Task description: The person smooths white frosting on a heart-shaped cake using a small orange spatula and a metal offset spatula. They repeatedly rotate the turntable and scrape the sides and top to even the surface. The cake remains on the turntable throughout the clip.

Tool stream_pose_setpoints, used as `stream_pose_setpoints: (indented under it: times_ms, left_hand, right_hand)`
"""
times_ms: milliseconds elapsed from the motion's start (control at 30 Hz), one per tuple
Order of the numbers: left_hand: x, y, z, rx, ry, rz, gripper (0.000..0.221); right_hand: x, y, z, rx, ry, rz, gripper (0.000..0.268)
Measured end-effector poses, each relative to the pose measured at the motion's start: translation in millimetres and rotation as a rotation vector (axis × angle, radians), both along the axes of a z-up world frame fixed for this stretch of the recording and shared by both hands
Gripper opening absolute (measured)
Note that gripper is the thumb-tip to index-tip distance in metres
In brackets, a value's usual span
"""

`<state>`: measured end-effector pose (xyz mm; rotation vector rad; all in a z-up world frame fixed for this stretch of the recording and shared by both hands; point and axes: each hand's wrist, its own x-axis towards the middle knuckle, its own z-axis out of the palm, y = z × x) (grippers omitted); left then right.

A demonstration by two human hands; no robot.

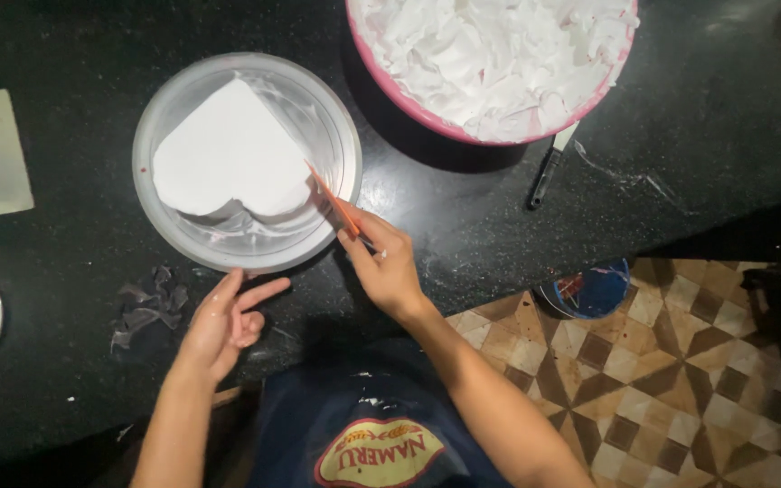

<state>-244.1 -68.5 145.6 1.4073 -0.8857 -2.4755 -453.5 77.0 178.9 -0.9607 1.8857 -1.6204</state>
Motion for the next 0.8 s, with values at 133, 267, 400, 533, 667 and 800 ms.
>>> stream_pose_setpoints:
  times_ms: [133, 267, 400, 533, 667, 800]
  left_hand:
    - [-8.8, -5.9, 15.7, -0.085, -0.21, 0.036, 0.037]
    - [12.1, -9.1, -27.2, -0.085, -0.135, 0.181, 0.033]
    - [13.7, -2.7, -21.1, -0.05, -0.028, 0.056, 0.033]
    - [6.3, -1.4, 7.1, -0.076, -0.175, -0.13, 0.036]
    - [-0.9, -1.8, 13.6, -0.142, -0.277, -0.043, 0.037]
    - [15.0, -4.4, -19.2, -0.142, -0.207, 0.004, 0.047]
  right_hand:
    - [-2.6, -2.1, -1.8, -0.012, 0.0, -0.036, 0.037]
    - [-3.4, -2.8, -6.1, -0.02, 0.018, -0.044, 0.036]
    - [-4.1, -5.7, -6.6, -0.045, 0.018, -0.045, 0.037]
    - [-6.9, -9.1, -5.3, -0.019, 0.014, -0.052, 0.039]
    - [-8.1, -11.9, -7.3, 0.003, 0.008, -0.058, 0.039]
    - [-9.4, -16.6, -10.1, -0.007, 0.003, -0.071, 0.039]
